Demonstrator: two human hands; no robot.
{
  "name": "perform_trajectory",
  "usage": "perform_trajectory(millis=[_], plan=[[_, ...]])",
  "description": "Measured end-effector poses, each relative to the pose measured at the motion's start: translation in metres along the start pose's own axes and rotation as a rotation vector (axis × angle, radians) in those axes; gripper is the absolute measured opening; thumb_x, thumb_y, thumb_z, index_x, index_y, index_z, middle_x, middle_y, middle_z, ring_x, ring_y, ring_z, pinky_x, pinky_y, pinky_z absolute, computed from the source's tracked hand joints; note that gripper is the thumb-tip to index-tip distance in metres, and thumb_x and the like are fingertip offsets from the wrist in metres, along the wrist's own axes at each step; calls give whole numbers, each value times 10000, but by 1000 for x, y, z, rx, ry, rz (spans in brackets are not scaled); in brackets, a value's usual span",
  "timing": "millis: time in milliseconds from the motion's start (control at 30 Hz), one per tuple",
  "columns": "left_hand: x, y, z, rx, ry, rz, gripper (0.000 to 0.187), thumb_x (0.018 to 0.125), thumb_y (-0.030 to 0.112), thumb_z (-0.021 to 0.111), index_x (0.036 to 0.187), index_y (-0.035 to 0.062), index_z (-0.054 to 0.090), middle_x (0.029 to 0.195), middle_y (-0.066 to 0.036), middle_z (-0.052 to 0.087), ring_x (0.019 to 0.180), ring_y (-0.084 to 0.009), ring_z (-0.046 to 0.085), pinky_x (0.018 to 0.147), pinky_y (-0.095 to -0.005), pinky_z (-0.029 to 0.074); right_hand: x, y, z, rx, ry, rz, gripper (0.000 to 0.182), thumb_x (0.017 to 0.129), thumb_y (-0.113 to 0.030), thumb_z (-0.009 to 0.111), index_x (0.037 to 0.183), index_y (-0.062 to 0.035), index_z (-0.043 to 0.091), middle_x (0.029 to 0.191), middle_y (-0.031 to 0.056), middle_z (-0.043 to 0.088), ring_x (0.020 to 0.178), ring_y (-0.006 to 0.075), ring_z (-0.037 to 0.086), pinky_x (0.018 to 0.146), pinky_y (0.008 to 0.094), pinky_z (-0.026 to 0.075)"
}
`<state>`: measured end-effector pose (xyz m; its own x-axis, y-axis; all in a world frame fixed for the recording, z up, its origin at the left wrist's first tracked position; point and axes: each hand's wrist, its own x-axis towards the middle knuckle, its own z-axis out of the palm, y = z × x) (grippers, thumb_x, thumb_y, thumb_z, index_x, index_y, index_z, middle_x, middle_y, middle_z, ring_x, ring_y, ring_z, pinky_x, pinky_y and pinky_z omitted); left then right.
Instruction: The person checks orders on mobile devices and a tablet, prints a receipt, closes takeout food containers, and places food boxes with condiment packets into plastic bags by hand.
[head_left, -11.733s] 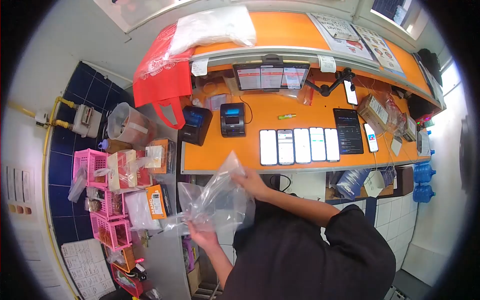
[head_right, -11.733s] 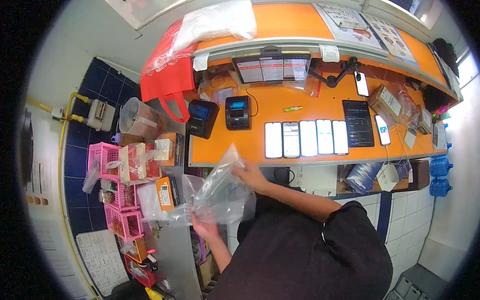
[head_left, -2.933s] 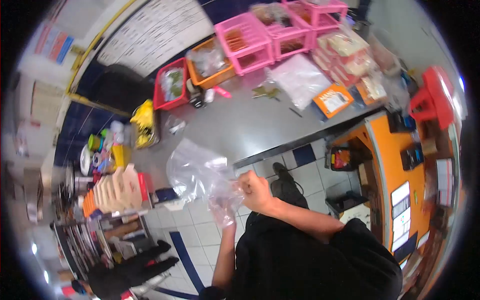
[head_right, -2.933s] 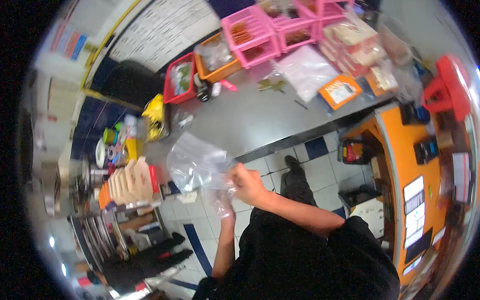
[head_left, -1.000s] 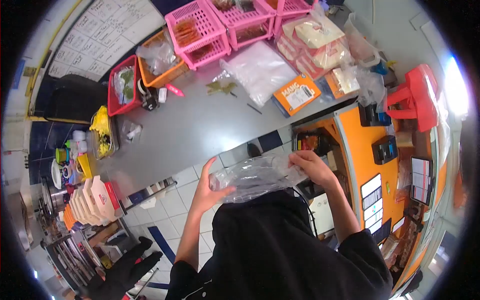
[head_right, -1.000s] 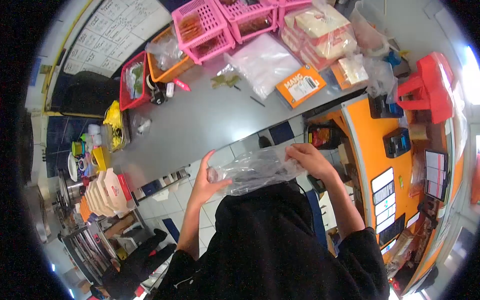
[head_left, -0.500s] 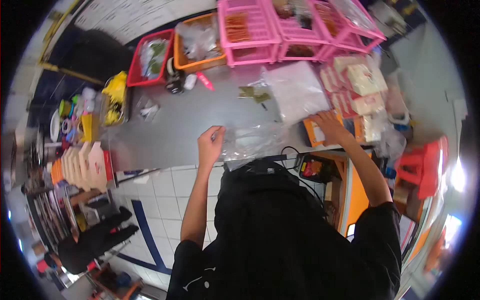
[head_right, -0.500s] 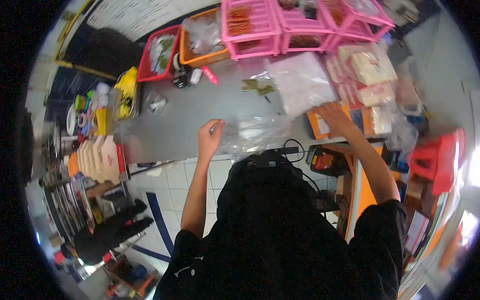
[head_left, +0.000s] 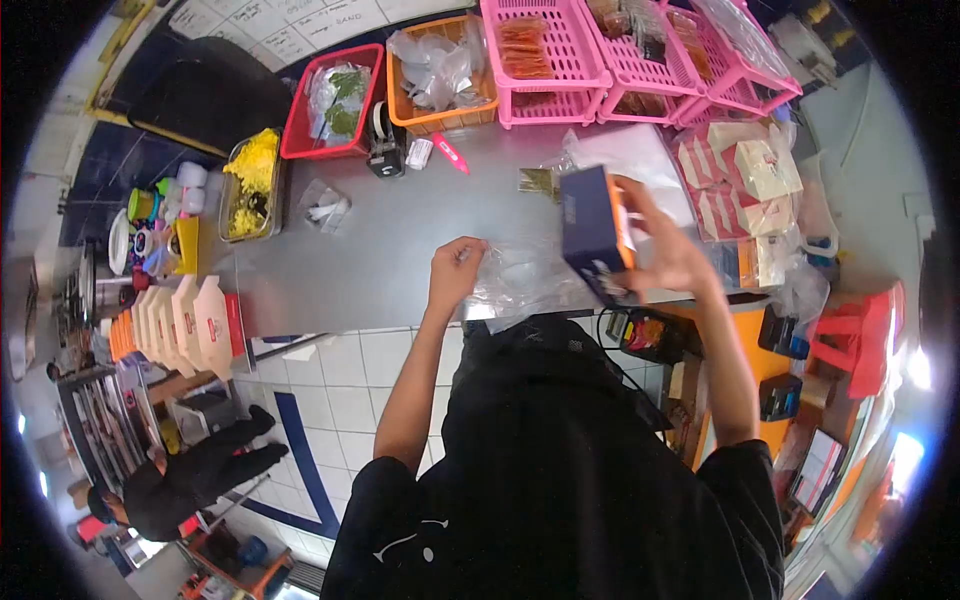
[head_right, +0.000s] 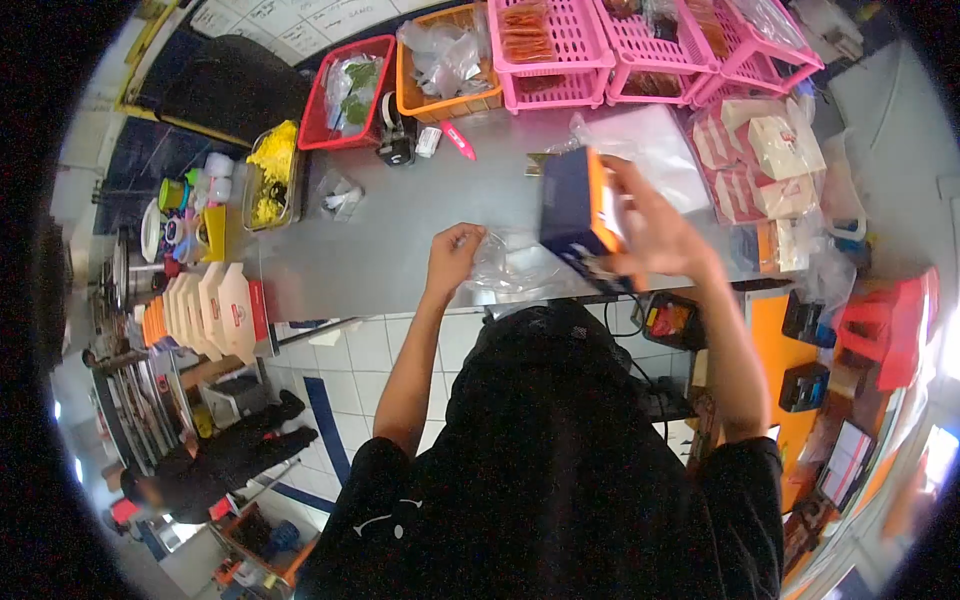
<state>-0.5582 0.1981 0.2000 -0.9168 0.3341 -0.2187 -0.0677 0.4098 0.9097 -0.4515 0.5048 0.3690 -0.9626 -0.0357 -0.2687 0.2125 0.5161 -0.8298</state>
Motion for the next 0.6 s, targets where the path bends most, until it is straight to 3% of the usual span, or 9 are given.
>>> perform_trajectory(millis=[67,133,233,267,333,400,467,533,600], plan=[[1,6,-11,-58,-54,-92,171,915,205,664,932,52,739,753,-18,672,644,-91,541,593,-274,443,36,10,59,277,100,-206,1138,593,-266,865,1501,-55,211,1423,221,432,1347,347,410,1114,460,360],[-4,20,-24,-203,-148,-300,167,933,190,634,947,55,730,742,-13,653,651,-78,555,572,-239,444,64,3,115,315,252,-196,1116,578,-279,876,1471,-38,250,1443,210,405,1338,333,417,1111,457,359],[8,-42,-35,-364,-176,-248,199,929,167,620,1024,15,708,802,-8,671,626,-67,572,544,-236,441,94,23,182,238,358,-310,1139,566,-231,873,1483,-40,225,1341,189,480,1300,311,458,1107,433,375],[9,-41,-41,-358,-174,-249,199,929,167,620,1024,15,708,802,-8,671,626,-67,572,544,-236,441,93,18,189,245,359,-312,1139,566,-231,873,1483,-40,225,1341,189,480,1300,311,458,1107,433,375],[14,-38,-52,-701,-32,-452,211,944,153,609,1049,-12,690,838,-7,665,605,-56,536,515,-226,405,80,9,198,82,76,-169,1095,572,-238,868,1467,-36,272,1327,201,493,1279,321,485,1093,391,386],[17,-32,-78,-659,-107,-445,210,946,157,629,1060,-8,690,843,3,666,610,-47,514,511,-219,387,72,-3,208,34,19,-168,1069,566,-248,863,1454,-32,308,1331,205,500,1261,339,501,1089,380,391],[14,-7,-100,-575,-168,-428,218,952,216,634,1028,23,705,697,53,583,534,-35,454,473,-209,341,73,-13,218,-37,-37,-136,1072,554,-312,851,1445,-35,323,1308,238,521,1252,403,501,1087,436,395],[18,-13,-116,-586,-194,-384,222,938,235,664,1019,33,709,675,72,551,509,-34,417,479,-206,325,80,-27,222,-48,-64,-121,1076,550,-318,843,1452,-42,324,1310,237,524,1243,400,508,1080,438,403],[25,-3,-130,-476,-255,-142,230,924,209,685,1083,44,699,655,86,516,550,-26,433,513,-199,327,85,-36,230,-67,-69,-106,1081,547,-325,835,1459,-49,324,1311,235,527,1235,398,516,1074,439,410]])
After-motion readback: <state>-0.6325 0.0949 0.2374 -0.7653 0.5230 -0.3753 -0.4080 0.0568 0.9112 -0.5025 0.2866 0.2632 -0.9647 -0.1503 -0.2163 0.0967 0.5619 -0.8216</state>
